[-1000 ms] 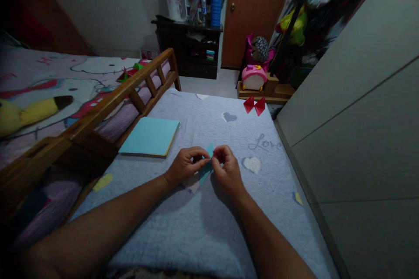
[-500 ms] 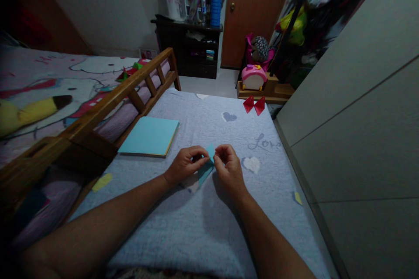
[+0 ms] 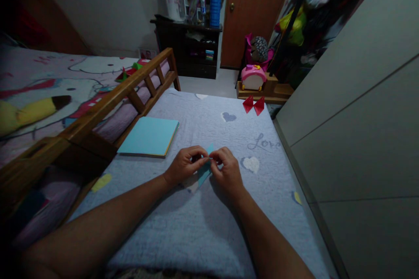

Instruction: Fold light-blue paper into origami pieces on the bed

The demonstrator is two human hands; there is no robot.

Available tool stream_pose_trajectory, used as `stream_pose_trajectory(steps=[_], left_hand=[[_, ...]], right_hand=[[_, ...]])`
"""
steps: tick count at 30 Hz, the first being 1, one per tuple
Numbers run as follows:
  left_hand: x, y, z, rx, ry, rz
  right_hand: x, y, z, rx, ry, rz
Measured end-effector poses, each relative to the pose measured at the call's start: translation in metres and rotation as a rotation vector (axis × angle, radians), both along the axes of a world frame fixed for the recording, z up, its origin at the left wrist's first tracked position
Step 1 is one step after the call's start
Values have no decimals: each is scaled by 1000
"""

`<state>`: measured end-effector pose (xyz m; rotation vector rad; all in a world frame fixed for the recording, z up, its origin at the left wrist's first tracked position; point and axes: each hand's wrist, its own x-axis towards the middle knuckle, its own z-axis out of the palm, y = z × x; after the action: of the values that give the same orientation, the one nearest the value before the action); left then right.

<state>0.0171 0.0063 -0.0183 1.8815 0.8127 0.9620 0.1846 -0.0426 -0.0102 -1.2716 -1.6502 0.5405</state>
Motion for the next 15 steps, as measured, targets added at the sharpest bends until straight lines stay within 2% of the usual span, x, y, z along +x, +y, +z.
stream_pose_trajectory(steps=[15], left_hand=[[0,1,1,28,-15,-38]], right_hand=[[1,-1,3,59,-50,17]])
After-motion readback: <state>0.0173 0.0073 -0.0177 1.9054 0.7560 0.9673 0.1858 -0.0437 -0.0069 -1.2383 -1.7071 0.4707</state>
